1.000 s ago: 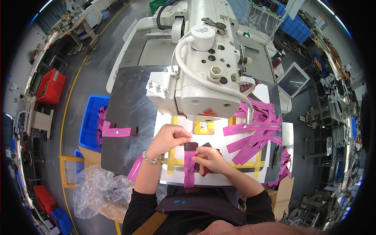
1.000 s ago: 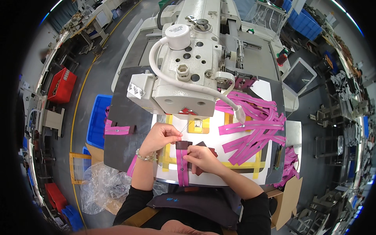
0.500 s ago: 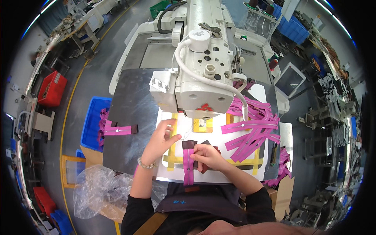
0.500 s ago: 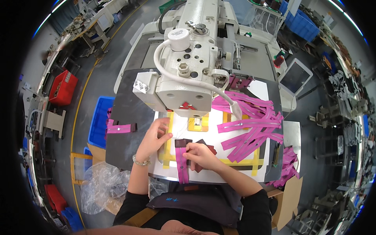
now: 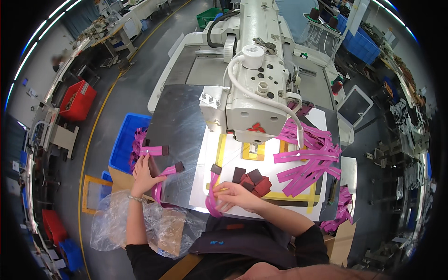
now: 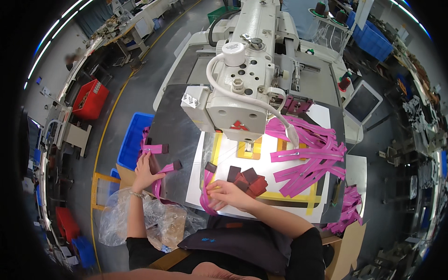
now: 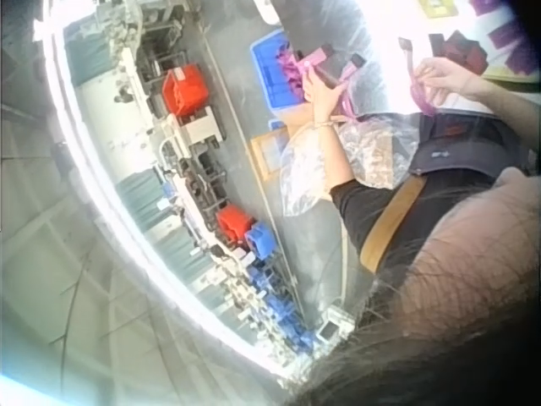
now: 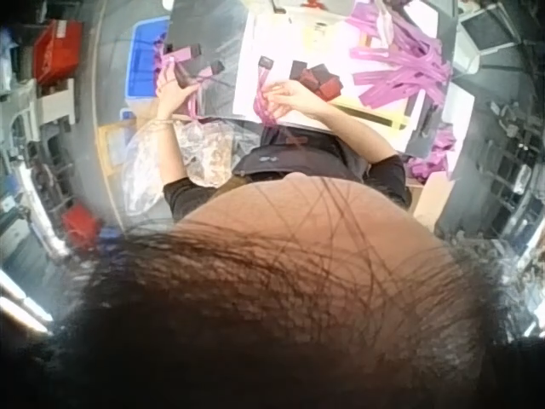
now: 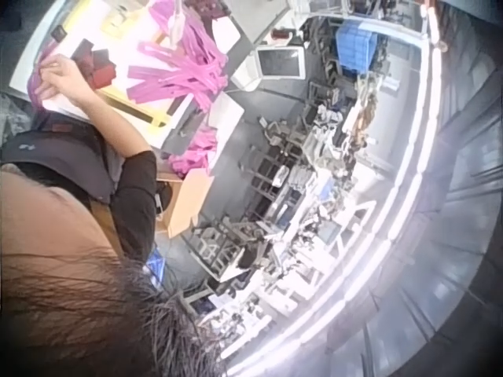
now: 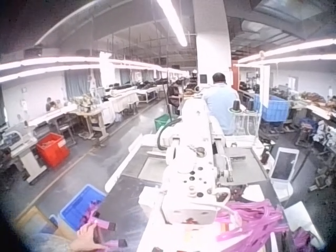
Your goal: The recorder is using an industrial sewing machine to stitch maroon leather patches onto pink straps in a workshop.
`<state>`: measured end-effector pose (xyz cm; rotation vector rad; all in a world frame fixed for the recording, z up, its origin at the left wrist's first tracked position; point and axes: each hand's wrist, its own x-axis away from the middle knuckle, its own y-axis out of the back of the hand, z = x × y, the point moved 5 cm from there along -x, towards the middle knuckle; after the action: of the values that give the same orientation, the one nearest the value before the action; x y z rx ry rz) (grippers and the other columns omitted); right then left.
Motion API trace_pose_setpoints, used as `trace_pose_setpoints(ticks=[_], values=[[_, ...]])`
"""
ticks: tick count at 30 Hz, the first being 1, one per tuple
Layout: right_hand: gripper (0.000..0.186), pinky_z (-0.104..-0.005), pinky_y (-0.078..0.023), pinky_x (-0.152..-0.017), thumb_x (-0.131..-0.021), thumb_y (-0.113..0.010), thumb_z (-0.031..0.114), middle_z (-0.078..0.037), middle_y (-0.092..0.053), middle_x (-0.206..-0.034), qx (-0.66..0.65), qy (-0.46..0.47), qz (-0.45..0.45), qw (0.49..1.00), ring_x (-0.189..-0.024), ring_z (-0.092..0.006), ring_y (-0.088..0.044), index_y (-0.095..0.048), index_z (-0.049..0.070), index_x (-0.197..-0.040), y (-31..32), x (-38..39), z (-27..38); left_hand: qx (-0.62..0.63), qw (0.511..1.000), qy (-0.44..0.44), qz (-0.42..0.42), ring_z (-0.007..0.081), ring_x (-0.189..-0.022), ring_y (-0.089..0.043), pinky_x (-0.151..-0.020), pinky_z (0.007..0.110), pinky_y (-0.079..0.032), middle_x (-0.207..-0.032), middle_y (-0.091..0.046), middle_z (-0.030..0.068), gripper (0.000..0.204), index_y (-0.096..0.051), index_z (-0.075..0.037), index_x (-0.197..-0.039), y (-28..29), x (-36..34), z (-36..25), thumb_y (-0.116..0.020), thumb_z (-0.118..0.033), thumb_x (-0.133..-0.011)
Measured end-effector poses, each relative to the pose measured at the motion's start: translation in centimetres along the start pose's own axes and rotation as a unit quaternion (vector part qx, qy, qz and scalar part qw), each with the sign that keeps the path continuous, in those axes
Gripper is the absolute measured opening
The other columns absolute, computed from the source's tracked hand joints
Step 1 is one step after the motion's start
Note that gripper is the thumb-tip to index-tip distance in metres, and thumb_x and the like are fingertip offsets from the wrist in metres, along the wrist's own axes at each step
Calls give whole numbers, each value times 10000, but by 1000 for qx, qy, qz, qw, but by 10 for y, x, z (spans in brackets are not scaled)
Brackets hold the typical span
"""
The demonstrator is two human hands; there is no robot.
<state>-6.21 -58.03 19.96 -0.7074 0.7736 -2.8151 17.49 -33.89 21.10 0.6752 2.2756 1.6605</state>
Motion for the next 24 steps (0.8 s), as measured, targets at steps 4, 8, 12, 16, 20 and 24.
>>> trace_pose_setpoints(ticks=[4, 8, 12, 16, 20, 24], values=[[580, -377, -517, -872, -954, -549, 224, -195, -323, -1438, -10, -48, 94, 994, -1160, -269, -547, -238, 114, -1431, -33, -10, -17, -49, 998, 37, 18, 352, -1353, -264, -1054, 504, -214, -1465, -269, 206, 1106, -249, -118, -1458, 23, -25, 20, -840, -418, -573], [721, -408, -429, -1002, -963, -535, 268, -176, -171, -1538, -9, -72, 175, 982, -1271, -264, -448, -68, 164, -1503, -56, -7, -19, -159, 964, 65, -203, 315, -1332, -316, -1027, 501, -252, -1456, -314, 168, 862, -308, -124, -1427, 46, -35, 34, -749, -163, -688], [654, -379, -435, -993, -975, -509, 251, -178, -195, -1531, 34, -89, 228, 969, -1260, -250, -464, -132, 146, -1500, -59, 2, -25, -218, 946, 37, -237, 313, -1310, -340, -1032, 494, -239, -1440, -336, 169, 736, -335, -112, -1414, 46, -28, 0, -669, -109, -758], [522, -348, -455, -965, -988, -477, 241, -171, -399, -1418, 58, -99, 250, 961, -1183, -218, -530, -289, 86, -1450, -44, 11, -34, 6, 986, -104, -127, 333, -1323, -305, -1057, 482, -182, -1432, -332, 182, 837, -311, -78, -1422, 11, 0, -63, -700, -392, -750], [483, -330, -462, -952, -988, -474, 238, -159, -464, -1358, 71, -77, 226, 969, -1154, -204, -549, -339, 80, -1424, -30, 28, -14, 7, 982, -188, 28, 361, -1346, -264, -1077, 482, -146, -1456, -293, 197, 1106, -248, -47, -1453, -13, 27, -101, -716, -626, -635], [469, -309, -462, -942, -980, -494, 202, -151, -501, -1327, 121, -8, 173, 977, -1119, -190, -574, -364, 70, -1411, -3, 48, 6, 22, 991, -135, 4, 350, -1372, -234, -1077, 520, -144, -1469, -264, 198, 1080, -237, -58, -1458, -6, 4, -71, -774, -498, -631]])
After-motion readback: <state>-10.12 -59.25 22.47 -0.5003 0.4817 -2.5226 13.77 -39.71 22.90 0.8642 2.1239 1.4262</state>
